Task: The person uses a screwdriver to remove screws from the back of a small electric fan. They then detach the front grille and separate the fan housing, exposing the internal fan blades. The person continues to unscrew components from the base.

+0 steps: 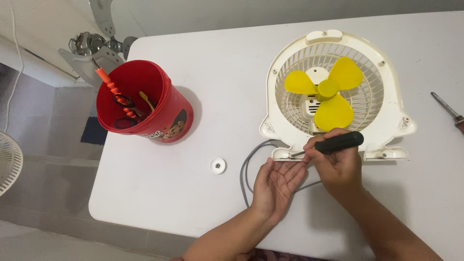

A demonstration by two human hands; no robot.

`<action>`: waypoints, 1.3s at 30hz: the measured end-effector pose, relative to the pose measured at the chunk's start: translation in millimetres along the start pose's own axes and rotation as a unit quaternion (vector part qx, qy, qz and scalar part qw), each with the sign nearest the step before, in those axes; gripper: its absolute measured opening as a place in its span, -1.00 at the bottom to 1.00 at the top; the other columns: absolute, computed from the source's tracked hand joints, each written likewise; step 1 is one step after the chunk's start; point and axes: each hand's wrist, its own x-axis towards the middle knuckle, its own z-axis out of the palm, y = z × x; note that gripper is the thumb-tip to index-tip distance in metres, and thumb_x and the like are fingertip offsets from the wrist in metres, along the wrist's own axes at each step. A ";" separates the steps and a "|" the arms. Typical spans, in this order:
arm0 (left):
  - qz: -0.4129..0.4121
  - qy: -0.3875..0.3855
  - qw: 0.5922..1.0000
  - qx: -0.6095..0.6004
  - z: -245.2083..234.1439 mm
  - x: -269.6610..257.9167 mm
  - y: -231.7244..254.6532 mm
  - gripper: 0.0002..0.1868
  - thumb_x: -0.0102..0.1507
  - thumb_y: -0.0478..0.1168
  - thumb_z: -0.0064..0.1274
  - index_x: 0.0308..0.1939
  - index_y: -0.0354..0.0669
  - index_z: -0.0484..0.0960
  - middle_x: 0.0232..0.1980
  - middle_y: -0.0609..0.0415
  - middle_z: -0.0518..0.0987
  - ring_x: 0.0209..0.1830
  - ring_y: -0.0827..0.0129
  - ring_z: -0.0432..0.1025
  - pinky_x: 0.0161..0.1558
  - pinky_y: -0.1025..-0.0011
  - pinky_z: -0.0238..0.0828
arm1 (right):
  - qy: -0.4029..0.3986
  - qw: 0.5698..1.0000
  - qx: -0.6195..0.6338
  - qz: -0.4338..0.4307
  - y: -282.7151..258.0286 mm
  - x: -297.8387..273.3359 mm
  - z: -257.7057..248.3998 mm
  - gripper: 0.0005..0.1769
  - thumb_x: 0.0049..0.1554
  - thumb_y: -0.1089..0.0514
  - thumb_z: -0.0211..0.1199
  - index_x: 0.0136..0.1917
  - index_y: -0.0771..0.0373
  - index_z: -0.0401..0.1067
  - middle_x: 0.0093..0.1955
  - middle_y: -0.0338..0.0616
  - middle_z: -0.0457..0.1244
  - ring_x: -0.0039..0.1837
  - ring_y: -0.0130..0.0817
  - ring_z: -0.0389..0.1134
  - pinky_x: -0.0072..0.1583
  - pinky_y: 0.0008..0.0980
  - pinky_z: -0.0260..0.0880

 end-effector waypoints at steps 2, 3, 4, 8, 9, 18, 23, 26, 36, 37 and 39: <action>0.001 0.000 1.000 0.010 0.2 -0.5 0.2 -0.36 0.46 0.09 -0.47 0.40 -0.36 0.25 0.32 -0.22 0.46 0.35 0.21 0.41 0.41 0.30 0.37 | 0.005 1.000 0.004 0.000 -0.1 -1.0 0.5 -0.53 0.24 0.44 0.14 0.30 0.25 0.01 0.08 0.14 0.31 -0.01 -0.35 0.41 0.07 -0.34 0.54; 0.001 0.000 1.000 0.014 -0.1 -1.1 0.0 -0.36 0.45 0.09 -0.47 0.39 -0.36 0.25 0.32 -0.22 0.47 0.35 0.20 0.41 0.41 0.30 0.36 | 0.004 1.000 0.000 0.001 0.4 -1.1 0.7 -0.53 0.24 0.44 0.13 0.29 0.25 0.00 0.08 0.14 0.31 0.00 -0.35 0.41 0.08 -0.34 0.54; 0.003 -0.008 1.000 0.016 -0.3 -1.0 -0.4 -0.36 0.45 0.09 -0.47 0.40 -0.37 0.24 0.32 -0.23 0.46 0.36 0.19 0.40 0.41 0.29 0.34 | 0.004 1.000 -0.004 0.001 0.8 -1.2 0.7 -0.53 0.23 0.45 0.13 0.29 0.25 0.00 0.08 0.14 0.31 0.00 -0.35 0.41 0.08 -0.34 0.54; 0.007 -0.018 1.000 0.007 -0.6 -1.3 -0.7 -0.35 0.47 0.09 -0.46 0.40 -0.39 0.23 0.33 -0.24 0.45 0.37 0.19 0.39 0.42 0.30 0.32 | 0.000 1.000 -0.008 0.006 2.1 1.0 0.6 -0.54 0.23 0.44 0.13 0.28 0.24 0.00 0.07 0.13 0.31 0.00 -0.34 0.42 0.06 -0.33 0.57; 0.007 -0.015 1.000 0.001 -0.2 -1.3 -0.8 -0.35 0.47 0.09 -0.46 0.40 -0.40 0.24 0.34 -0.23 0.45 0.37 0.20 0.40 0.42 0.31 0.33 | -0.001 1.000 -0.004 0.005 2.0 2.0 -0.1 -0.54 0.24 0.44 0.12 0.28 0.23 0.00 0.05 0.13 0.32 0.00 -0.33 0.43 0.05 -0.33 0.58; 0.000 0.016 1.000 0.016 4.6 0.3 1.1 -0.38 0.44 0.09 -0.50 0.37 -0.33 0.24 0.32 -0.26 0.44 0.34 0.16 0.41 0.39 0.29 0.36 | -0.004 0.999 0.033 -0.008 3.7 0.1 -0.6 -0.54 0.26 0.44 0.11 0.30 0.21 0.00 0.08 0.12 0.30 0.00 -0.34 0.41 0.09 -0.31 0.54; 0.006 0.008 0.999 0.033 6.7 -2.4 2.7 -0.37 0.46 0.09 -0.54 0.39 -0.35 0.23 0.33 -0.24 0.44 0.35 0.20 0.41 0.41 0.31 0.36 | -0.009 1.000 0.007 -0.015 5.3 1.4 -1.7 -0.56 0.26 0.42 0.12 0.29 0.22 0.00 0.06 0.12 0.31 0.00 -0.34 0.42 0.07 -0.32 0.57; 0.008 0.000 0.999 0.037 7.2 -2.8 2.1 -0.36 0.46 0.08 -0.55 0.39 -0.36 0.23 0.31 -0.26 0.44 0.35 0.19 0.41 0.42 0.31 0.36 | 0.001 1.000 0.025 -0.009 4.6 -0.7 -0.2 -0.55 0.26 0.42 0.13 0.30 0.24 0.00 0.07 0.14 0.30 0.00 -0.33 0.41 0.08 -0.32 0.55; 0.010 -0.016 1.000 0.019 5.8 -2.4 2.1 -0.37 0.49 0.10 -0.53 0.41 -0.33 0.25 0.36 -0.20 0.44 0.38 0.24 0.39 0.38 0.36 0.37 | 0.006 1.000 -0.014 -0.013 3.4 1.1 1.4 -0.55 0.25 0.44 0.13 0.29 0.26 0.00 0.05 0.12 0.31 0.00 -0.34 0.41 0.07 -0.33 0.55; 0.011 -0.014 1.000 0.022 5.9 -2.4 1.9 -0.36 0.49 0.10 -0.53 0.41 -0.33 0.24 0.36 -0.21 0.44 0.38 0.24 0.39 0.38 0.37 0.38 | 0.012 1.000 0.003 -0.010 3.7 0.0 2.0 -0.55 0.26 0.44 0.14 0.30 0.27 0.00 0.05 0.13 0.30 -0.01 -0.34 0.40 0.08 -0.33 0.54; 0.014 -0.011 0.999 0.029 6.3 -2.3 1.6 -0.35 0.48 0.11 -0.53 0.42 -0.34 0.24 0.35 -0.23 0.44 0.38 0.23 0.40 0.38 0.37 0.40 | 0.012 1.000 0.003 -0.010 4.6 -1.1 2.8 -0.54 0.25 0.45 0.14 0.30 0.27 0.00 0.05 0.13 0.30 0.00 -0.34 0.40 0.08 -0.34 0.54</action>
